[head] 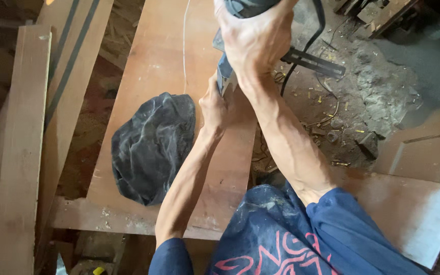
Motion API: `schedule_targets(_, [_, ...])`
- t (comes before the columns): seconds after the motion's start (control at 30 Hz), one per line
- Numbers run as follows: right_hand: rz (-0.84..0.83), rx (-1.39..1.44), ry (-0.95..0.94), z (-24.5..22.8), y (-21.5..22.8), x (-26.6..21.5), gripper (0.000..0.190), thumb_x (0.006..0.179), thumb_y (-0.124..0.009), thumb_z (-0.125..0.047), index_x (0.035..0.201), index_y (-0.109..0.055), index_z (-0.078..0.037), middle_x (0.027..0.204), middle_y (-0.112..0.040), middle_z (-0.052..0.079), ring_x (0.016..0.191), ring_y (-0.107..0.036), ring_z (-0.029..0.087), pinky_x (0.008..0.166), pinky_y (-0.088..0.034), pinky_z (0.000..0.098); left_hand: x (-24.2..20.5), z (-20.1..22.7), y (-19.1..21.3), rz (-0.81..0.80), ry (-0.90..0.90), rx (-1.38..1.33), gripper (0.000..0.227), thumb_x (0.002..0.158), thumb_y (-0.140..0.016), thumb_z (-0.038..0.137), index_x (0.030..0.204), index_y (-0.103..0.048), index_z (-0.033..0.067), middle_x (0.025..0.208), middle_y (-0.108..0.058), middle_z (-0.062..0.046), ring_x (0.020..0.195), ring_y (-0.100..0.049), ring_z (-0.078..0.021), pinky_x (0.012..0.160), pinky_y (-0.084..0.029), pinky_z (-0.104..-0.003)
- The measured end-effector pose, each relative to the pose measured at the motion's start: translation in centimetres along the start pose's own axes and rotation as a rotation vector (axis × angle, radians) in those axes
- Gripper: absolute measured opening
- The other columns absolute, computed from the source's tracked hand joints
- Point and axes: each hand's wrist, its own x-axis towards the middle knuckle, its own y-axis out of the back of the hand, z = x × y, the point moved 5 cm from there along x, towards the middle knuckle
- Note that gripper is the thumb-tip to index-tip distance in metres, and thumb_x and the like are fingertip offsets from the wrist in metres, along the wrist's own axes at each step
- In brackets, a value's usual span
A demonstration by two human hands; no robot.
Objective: The person uses a handheld router to trim the edges of a rectangular board with a blue edge band. They adjust the router's fence, guide it along the board's edges, and then manually sand the trimmed edge with a sanding block.
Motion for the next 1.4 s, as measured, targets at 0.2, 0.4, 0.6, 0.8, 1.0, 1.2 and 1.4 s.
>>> schedule_targets(0.2, [0.005, 0.005, 0.013, 1.5, -0.8, 0.7, 0.082, 0.077, -0.095, -0.049, 0.122, -0.046, -0.002, 0.102, -0.07, 0.021, 0.09, -0.074, 0.038, 0.078, -0.06, 0.0475, -0.6, 1.6, 0.8, 0.176, -0.443, 0.078, 0.054, 0.096, -0.062, 0.0, 0.147, -0.048, 0.0125, 0.103, -0.071, -0.018, 0.089, -0.074, -0.0344, 0.073, -0.059, -0.037])
schedule_targets(0.4, [0.026, -0.056, 0.074, 2.3, -1.7, 1.5, 0.072, 0.074, -0.091, -0.05, 0.108, -0.048, -0.003, 0.091, -0.066, 0.017, 0.074, -0.069, 0.031, 0.065, -0.059, 0.0426, -0.2, -0.3, 0.1, 0.022, -0.095, 0.032, 0.044, 0.099, -0.069, 0.01, 0.139, -0.053, 0.0132, 0.087, -0.072, -0.013, 0.058, -0.066, -0.0183, 0.053, -0.053, -0.035])
schedule_targets(0.6, [-0.434, -0.138, -0.179, 3.3, -4.0, 2.0, 0.07, 0.083, -0.084, -0.05, 0.119, -0.049, -0.002, 0.094, -0.066, 0.015, 0.076, -0.067, 0.026, 0.07, -0.059, 0.0397, -0.3, 0.8, 0.9, 0.135, -0.378, 0.063, 0.042, 0.101, -0.068, 0.01, 0.139, -0.049, 0.0111, 0.096, -0.072, -0.016, 0.078, -0.073, -0.0242, 0.063, -0.057, -0.035])
schedule_targets(0.8, [-0.356, 0.146, -0.14, 3.0, -1.1, 3.7, 0.083, 0.082, -0.089, -0.053, 0.128, -0.047, 0.001, 0.106, -0.066, 0.013, 0.087, -0.071, 0.02, 0.081, -0.062, 0.0369, 0.5, 0.5, 1.3, 0.173, -0.384, 0.111, 0.041, 0.097, -0.072, 0.011, 0.132, -0.051, 0.0071, 0.096, -0.073, -0.022, 0.083, -0.075, -0.0377, 0.066, -0.059, -0.041])
schedule_targets(1.0, [-0.249, 0.486, 0.012, 6.6, 6.2, 2.3, 0.093, 0.087, -0.091, -0.047, 0.141, -0.036, 0.005, 0.123, -0.061, 0.015, 0.108, -0.071, 0.024, 0.103, -0.058, 0.0392, 0.6, -0.1, 2.0, 0.125, -0.381, 0.107, 0.032, 0.099, -0.07, 0.011, 0.124, -0.051, 0.0036, 0.094, -0.071, -0.022, 0.082, -0.074, -0.0404, 0.066, -0.058, -0.041])
schedule_targets(1.2, [-0.36, 0.406, -0.181, 12.8, 10.6, -2.2, 0.087, 0.09, -0.096, -0.042, 0.145, -0.044, 0.002, 0.129, -0.064, 0.012, 0.114, -0.072, 0.026, 0.112, -0.059, 0.0396, 0.6, 1.7, 2.8, 0.073, -0.273, 0.152, 0.032, 0.099, -0.077, 0.015, 0.12, -0.055, 0.0043, 0.092, -0.074, -0.02, 0.081, -0.077, -0.0361, 0.069, -0.059, -0.039])
schedule_targets(1.4, [-0.47, 0.369, -0.372, 18.0, 11.1, -6.6, 0.071, 0.078, -0.093, -0.039, 0.128, -0.061, 0.0, 0.117, -0.071, 0.011, 0.105, -0.071, 0.025, 0.105, -0.058, 0.041, -0.2, 8.0, 5.4, 0.319, -0.494, -0.014, 0.056, 0.103, -0.077, 0.02, 0.145, -0.047, -0.0003, 0.117, -0.073, -0.02, 0.102, -0.076, -0.0244, 0.09, -0.061, -0.03])
